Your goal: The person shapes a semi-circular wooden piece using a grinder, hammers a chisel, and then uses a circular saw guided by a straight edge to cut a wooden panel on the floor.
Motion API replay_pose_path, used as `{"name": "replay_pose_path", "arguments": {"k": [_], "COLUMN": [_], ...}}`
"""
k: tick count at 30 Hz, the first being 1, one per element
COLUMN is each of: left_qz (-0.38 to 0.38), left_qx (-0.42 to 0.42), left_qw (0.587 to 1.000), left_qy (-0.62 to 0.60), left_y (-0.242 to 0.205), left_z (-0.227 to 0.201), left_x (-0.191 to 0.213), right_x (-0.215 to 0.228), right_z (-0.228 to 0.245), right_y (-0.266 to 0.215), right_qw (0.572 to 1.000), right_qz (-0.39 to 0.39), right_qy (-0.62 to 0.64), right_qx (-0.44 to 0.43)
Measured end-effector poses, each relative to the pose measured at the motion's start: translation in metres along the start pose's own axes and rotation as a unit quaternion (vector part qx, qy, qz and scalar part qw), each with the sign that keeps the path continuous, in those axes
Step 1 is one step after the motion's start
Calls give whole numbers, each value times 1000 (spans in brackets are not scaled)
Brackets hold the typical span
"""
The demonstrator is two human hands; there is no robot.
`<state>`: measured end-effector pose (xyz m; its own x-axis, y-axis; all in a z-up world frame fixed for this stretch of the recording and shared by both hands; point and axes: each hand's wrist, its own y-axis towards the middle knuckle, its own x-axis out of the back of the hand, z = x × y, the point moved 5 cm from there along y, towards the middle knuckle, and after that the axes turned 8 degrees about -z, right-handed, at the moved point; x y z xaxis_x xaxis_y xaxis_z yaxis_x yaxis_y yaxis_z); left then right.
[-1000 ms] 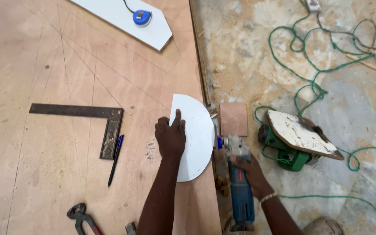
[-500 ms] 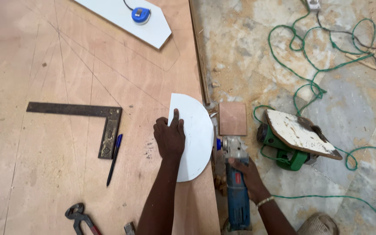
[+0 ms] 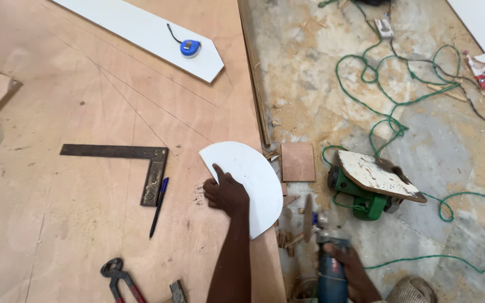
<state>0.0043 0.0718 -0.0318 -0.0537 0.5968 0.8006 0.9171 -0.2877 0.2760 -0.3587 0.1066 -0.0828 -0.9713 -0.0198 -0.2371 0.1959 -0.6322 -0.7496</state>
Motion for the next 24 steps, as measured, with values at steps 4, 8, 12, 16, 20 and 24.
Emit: {"name": "replay_pose_path", "arguments": {"k": [4,8,12,16,20,24], "left_qz": [9,141,244,215,197,159], "left_qx": [27,-47,-73,-144,-159,-201], "left_qw": [999,989,964,965,967,965], "left_qy": [-19,20,78,50,36,60], "left_y": [-25,-46,-59,-60,-54,-46], "left_z": [18,23,16,10,22,39], "left_x": [4,36,68,82,70,46], "right_x": [59,106,126,152,141,127], "right_z": [-1,-13,-2,9,14,17], "right_y": [-5,-3,-26,-39,-38,-34], "right_qw": [999,981,900,937,921,924], "right_qz": [-30,35,229,119,166,188], "right_qy": [37,189,357,292,307,297], "right_qx": [12,28,103,152,170,151]}}
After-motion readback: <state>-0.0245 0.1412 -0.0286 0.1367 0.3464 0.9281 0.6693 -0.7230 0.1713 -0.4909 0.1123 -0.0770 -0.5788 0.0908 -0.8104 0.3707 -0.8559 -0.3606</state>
